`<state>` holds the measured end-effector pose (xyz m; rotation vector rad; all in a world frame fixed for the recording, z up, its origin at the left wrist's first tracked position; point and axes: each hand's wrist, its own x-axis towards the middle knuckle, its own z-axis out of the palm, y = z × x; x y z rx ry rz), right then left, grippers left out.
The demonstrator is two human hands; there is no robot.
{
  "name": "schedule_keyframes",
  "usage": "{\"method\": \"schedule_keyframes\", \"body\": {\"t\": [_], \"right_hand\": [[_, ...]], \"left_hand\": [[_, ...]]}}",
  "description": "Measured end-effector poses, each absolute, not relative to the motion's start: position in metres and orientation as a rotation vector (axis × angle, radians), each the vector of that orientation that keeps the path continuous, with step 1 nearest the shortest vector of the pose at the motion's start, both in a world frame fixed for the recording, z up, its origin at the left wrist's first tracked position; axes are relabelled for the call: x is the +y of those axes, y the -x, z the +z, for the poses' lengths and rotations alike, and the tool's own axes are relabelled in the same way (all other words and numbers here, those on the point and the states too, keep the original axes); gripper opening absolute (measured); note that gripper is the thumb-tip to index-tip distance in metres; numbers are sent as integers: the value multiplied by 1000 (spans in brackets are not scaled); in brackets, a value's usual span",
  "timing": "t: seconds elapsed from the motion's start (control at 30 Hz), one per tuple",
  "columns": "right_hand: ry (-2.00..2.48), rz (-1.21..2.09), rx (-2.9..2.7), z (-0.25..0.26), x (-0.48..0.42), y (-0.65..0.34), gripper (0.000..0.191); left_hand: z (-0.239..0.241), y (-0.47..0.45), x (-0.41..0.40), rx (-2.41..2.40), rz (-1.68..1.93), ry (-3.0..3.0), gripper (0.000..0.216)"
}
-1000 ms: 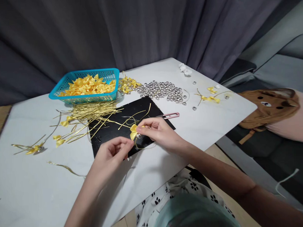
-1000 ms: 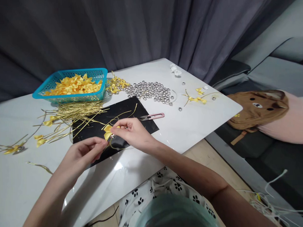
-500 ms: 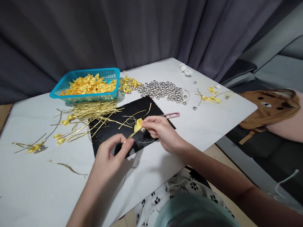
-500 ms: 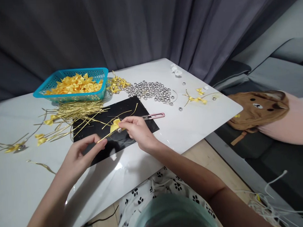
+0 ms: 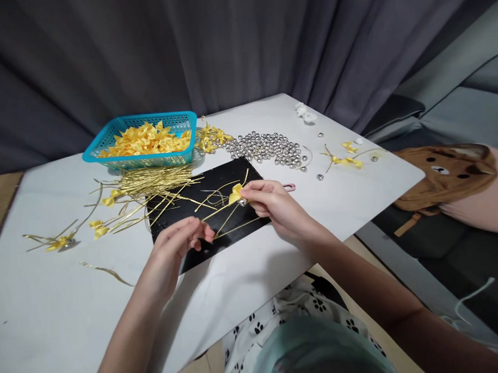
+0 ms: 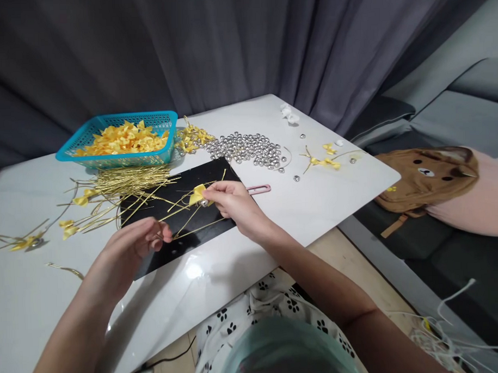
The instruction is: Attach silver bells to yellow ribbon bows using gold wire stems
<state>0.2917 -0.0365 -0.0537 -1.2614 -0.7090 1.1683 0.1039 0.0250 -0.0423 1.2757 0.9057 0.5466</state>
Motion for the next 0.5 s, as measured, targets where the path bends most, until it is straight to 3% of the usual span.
{"method": "schedule_keyframes", "body": {"t": [0.2, 0.5], "right_hand": [[1392, 1196, -849, -56, -38, -293, 24], [1476, 845, -1039, -60, -40, -295, 17]], "left_hand": [[-40, -106, 27, 911, 577, -1075, 21], [-48, -103, 32, 1001, 649, -1022, 22]]}}
